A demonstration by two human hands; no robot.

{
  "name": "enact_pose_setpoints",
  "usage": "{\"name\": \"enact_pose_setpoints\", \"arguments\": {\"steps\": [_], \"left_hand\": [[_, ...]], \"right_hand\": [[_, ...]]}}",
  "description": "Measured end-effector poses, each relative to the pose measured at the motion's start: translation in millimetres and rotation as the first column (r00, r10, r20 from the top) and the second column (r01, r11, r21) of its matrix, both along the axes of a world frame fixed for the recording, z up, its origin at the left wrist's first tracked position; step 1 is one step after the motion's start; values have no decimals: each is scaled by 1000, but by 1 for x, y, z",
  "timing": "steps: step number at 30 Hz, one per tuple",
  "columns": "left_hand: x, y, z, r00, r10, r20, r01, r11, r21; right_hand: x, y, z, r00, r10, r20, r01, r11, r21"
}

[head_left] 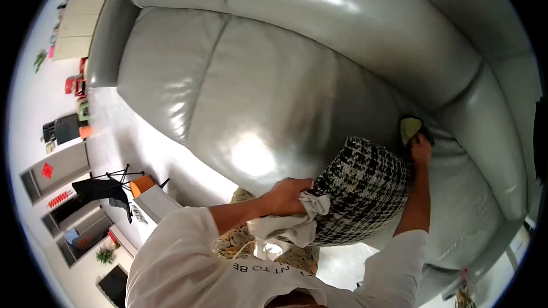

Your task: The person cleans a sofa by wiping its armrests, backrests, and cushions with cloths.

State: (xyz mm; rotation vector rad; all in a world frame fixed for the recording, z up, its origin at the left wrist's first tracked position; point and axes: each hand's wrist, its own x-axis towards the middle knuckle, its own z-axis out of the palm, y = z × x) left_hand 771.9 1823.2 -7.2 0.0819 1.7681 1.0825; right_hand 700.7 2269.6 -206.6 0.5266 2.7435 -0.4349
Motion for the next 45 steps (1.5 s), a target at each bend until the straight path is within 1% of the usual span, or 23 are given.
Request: {"name": "enact_pose_setpoints", "arguments": {"steps": [2,3,4,6,7,8,10,12,13,16,18,22,25,27,30,32,33,34,35,37,39,43,45], "left_hand": [[-13,-63,23,981,81,-175,-77,997,31],[-34,-96,53,987,143,-77,-143,990,6],[-28,-146,54,943,304,-133,-284,947,153],[-38,-235,89,909,388,-148,-390,921,18],[-37,-276,107,900,384,-206,-409,907,-97],[-32,-310,121,901,315,-299,-387,895,-223],[-22,-365,130,872,-7,-489,-271,825,-496],[-17,-399,110,704,-383,-598,-196,705,-682],[-20,-410,88,593,-512,-621,-209,647,-733],[-45,-425,0,341,-677,-653,-308,576,-757],[-56,-426,-52,318,-647,-693,-367,590,-719],[-29,-443,-105,630,-402,-664,-399,567,-721],[18,-442,-126,766,-112,-634,-466,583,-665],[57,-441,-132,731,328,-598,-647,612,-454],[98,-426,-128,413,865,-285,-910,386,-150],[105,-405,-127,265,950,-162,-964,257,-73],[99,-387,-124,286,921,-263,-958,279,-64],[95,-371,-123,295,883,-366,-954,296,-55],[86,-359,-123,313,865,-392,-944,328,-30],[61,-331,-125,331,793,-512,-918,397,22],[31,-304,-139,305,722,-621,-872,474,124],[-71,-210,-122,326,588,-740,-748,639,179],[-124,-186,-154,278,658,-700,-774,585,243]], "right_hand": [[-4,3,-21,962,-189,-198,171,980,-102],[-6,0,-30,914,-292,-282,256,954,-158],[-11,-10,-30,908,-300,-291,271,953,-136],[-11,-34,-37,901,-322,-289,314,946,-76],[-9,-43,-49,900,-233,-368,282,955,86],[-6,-52,-61,891,-144,-431,273,928,255],[-42,-176,24,885,-397,-243,466,748,473],[-45,-198,-5,899,-134,-418,327,839,435],[-50,-209,-22,790,88,-607,121,948,294],[-95,-318,16,916,105,-387,-4,967,254],[-110,-374,17,889,165,-426,-75,972,221],[-83,-467,61,916,348,-198,-340,937,75],[15,-524,12,789,550,-273,-598,789,-141],[87,-554,11,550,748,-372,-820,568,-71],[78,-545,19,351,818,-455,-913,407,28],[41,-515,33,322,834,-447,-894,423,145],[28,-497,8,389,766,-512,-844,520,135],[-8,-461,65,697,596,-400,-700,688,-194],[-45,-426,123,913,335,-231,-405,803,-437],[-58,-365,65,884,466,-44,-453,875,172],[-55,-274,43,912,394,-117,-335,877,343],[11,-164,28,983,74,-166,-35,974,226],[70,-151,15,976,-26,-215,62,985,163]]}}
